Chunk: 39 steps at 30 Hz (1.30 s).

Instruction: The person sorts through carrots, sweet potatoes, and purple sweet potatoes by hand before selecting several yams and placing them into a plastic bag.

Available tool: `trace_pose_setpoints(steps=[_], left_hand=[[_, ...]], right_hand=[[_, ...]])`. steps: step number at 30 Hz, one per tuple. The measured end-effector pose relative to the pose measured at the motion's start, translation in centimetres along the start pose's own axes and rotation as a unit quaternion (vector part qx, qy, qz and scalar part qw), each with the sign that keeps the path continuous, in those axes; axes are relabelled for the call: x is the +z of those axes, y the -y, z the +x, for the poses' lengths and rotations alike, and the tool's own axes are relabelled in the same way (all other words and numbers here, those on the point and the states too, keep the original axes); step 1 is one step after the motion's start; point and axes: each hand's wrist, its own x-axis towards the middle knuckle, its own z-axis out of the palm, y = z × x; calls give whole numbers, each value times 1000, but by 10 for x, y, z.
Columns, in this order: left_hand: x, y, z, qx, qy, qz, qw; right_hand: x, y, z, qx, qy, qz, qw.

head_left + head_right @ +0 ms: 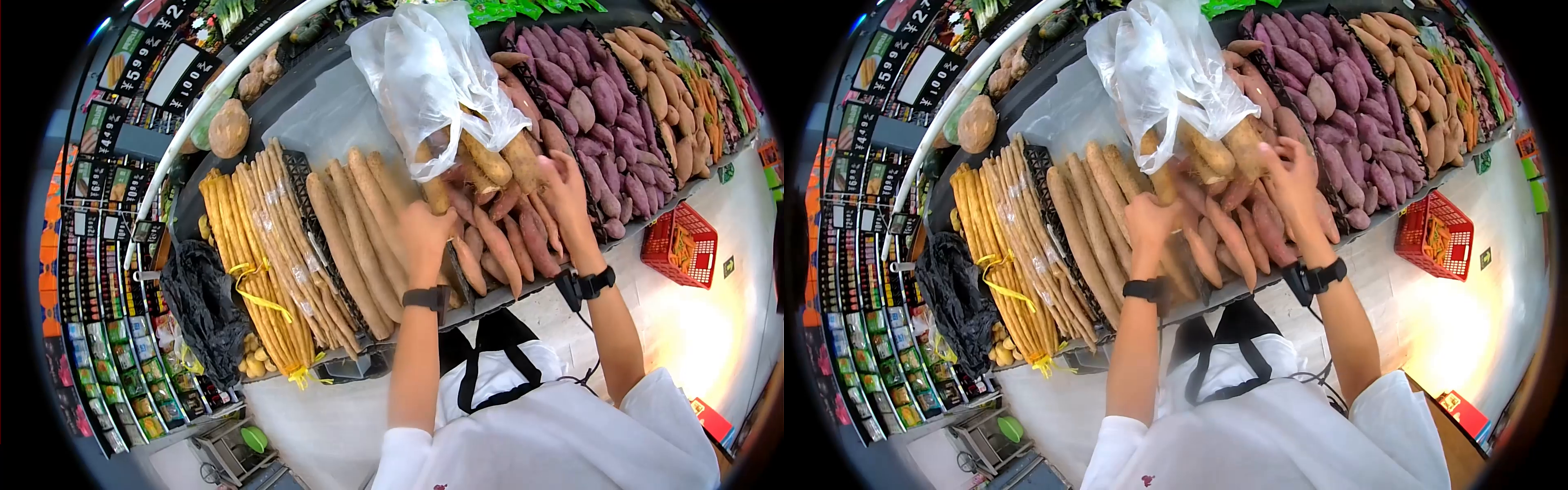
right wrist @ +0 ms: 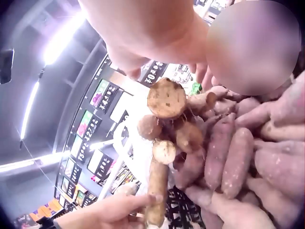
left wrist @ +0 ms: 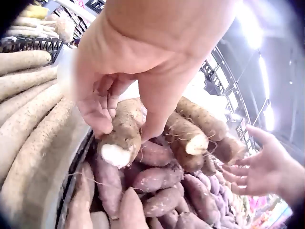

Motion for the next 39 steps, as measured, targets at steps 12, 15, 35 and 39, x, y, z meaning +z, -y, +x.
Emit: trace_pose_setpoints(steps=[12, 15, 35, 39], left_hand=[[-5, 25, -90, -80, 113, -191, 972], [5, 49, -132, -37, 120, -227, 966], [-28, 170, -394, 53, 240, -221, 944], [-34, 186, -412, 22, 259, -226, 939]], right_hand=[[39, -29, -77, 275, 309, 307, 857], [52, -33, -79, 297, 361, 331, 820], [2, -77, -392, 259, 207, 292, 897], [7, -91, -419, 240, 213, 289, 902]])
